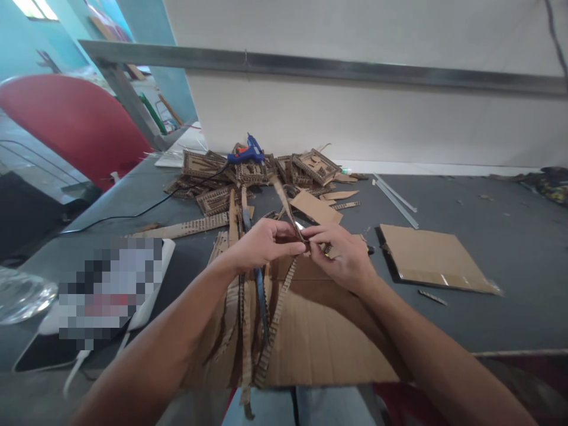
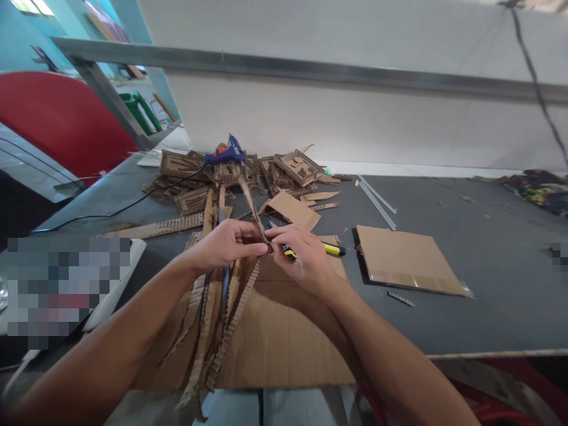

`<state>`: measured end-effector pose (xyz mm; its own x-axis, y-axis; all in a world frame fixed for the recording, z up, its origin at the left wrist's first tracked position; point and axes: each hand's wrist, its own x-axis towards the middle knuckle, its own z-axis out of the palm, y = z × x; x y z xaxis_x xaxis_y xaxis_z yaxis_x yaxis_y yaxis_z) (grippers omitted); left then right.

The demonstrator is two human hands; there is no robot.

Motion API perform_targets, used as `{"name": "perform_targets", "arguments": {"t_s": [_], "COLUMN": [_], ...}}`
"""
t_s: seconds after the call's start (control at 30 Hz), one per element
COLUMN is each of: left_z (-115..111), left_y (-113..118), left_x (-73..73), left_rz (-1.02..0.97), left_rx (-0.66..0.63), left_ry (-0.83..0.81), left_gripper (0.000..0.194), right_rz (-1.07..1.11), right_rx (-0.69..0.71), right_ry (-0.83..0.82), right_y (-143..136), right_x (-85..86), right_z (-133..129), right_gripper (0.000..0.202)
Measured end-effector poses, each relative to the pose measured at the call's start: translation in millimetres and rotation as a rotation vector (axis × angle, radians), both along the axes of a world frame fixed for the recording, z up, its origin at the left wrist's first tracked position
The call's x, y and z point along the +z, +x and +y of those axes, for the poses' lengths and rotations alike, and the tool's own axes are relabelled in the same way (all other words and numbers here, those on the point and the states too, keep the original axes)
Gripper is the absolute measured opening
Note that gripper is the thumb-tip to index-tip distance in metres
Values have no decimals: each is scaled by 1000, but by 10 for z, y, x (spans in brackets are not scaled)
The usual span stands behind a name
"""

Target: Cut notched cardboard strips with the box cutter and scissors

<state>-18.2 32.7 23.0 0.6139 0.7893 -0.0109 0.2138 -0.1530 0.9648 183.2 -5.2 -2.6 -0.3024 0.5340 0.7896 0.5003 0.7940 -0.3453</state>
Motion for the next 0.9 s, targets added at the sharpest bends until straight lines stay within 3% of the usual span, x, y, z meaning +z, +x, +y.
{"name": "perform_targets", "arguments": {"t_s": [0.27, 0.53, 0.9], "left_z": [6, 6, 22], "left_y": [-12, 14, -9], "left_x": [6, -5, -18], "left_rz": [-2, -40, -12], "left_rx": [-17, 69, 13], "left_ry": [-41, -114, -178], "left_gripper": [24, 37, 24], "right_rz": [13, 27, -55], "right_rx": [4, 8, -9], "right_ry": [-68, -37, -33], "right_y": [19, 4, -5], "right_x": [-5, -56, -93], "right_z": [-4, 23, 8], "right_gripper": [13, 13, 23]}}
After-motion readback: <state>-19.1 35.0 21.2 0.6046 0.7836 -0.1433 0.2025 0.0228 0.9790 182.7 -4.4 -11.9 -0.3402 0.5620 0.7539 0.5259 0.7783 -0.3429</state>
